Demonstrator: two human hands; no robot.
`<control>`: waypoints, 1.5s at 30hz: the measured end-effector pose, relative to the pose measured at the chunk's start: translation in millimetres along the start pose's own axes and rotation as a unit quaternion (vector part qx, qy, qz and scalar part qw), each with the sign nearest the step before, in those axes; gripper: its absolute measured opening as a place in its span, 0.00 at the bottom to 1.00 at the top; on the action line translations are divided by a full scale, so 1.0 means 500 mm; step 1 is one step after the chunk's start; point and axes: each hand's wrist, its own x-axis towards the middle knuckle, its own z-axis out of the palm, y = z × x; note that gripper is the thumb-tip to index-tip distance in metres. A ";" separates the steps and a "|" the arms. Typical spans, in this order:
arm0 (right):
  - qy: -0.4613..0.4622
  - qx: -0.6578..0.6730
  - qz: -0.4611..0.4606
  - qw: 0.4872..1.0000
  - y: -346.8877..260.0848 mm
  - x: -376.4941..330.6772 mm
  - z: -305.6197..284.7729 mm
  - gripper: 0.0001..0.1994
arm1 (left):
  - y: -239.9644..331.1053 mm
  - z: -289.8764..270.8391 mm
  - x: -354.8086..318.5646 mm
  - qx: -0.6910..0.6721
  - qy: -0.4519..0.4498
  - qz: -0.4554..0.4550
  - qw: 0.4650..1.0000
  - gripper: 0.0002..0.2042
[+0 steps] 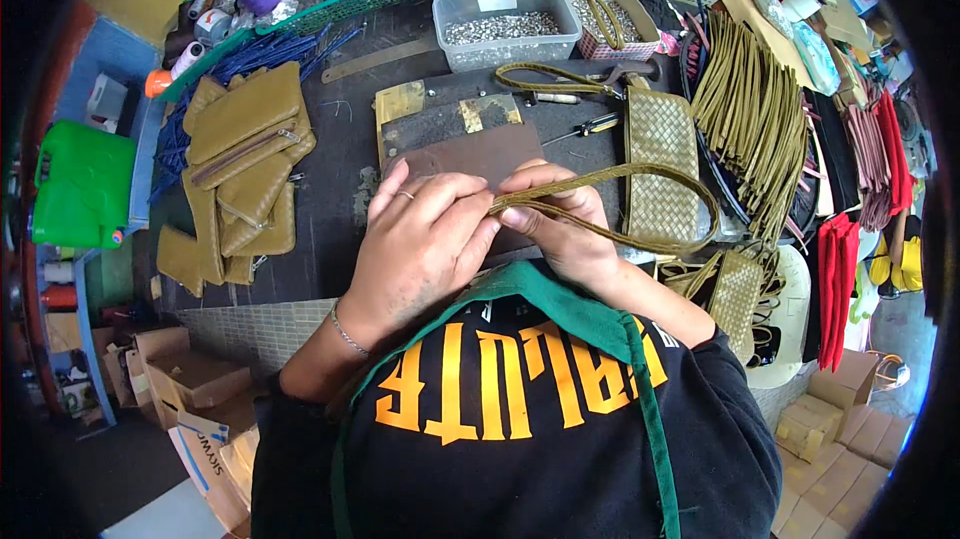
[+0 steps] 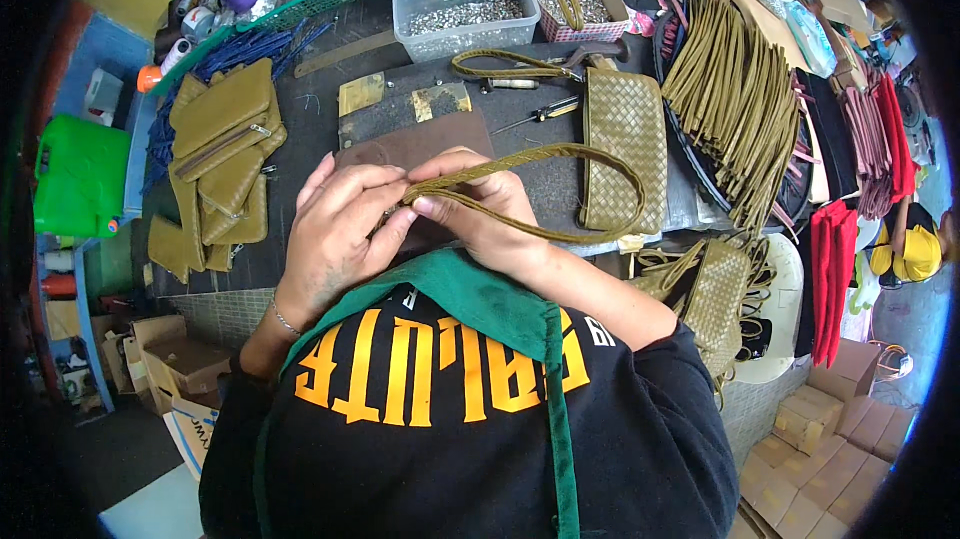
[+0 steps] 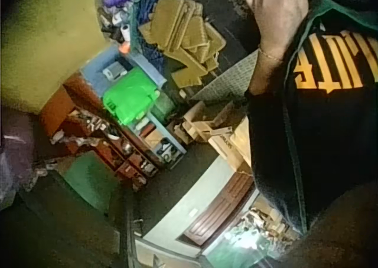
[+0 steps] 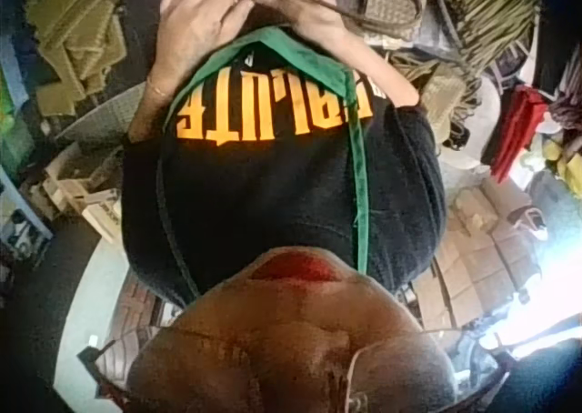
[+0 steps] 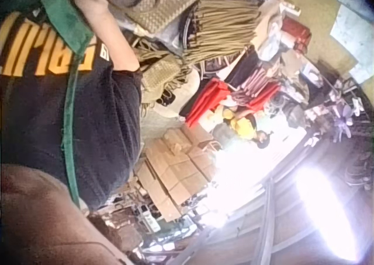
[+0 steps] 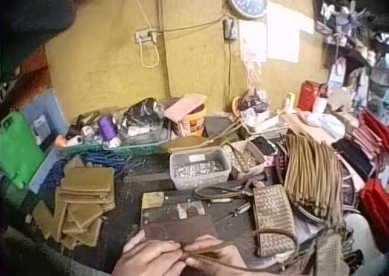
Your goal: The person attaches a leather strap to a pouch by threading the strap through a metal ring and weaving the end into the strap itself. They repeat the action with another strap, picking up components from a work table covered in leather pieces and hardware.
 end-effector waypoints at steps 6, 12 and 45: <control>0.032 0.121 0.087 0.988 0.007 -0.004 -0.009 0.12 | -0.006 0.017 0.002 0.042 0.038 0.047 0.997 0.06; 0.032 0.167 0.097 0.981 0.010 -0.008 -0.011 0.12 | -0.005 0.011 0.003 0.052 0.023 0.051 0.997 0.04; -0.035 0.031 0.117 0.992 -0.013 0.006 -0.023 0.12 | -0.016 0.023 0.006 -0.098 0.010 -0.017 0.995 0.04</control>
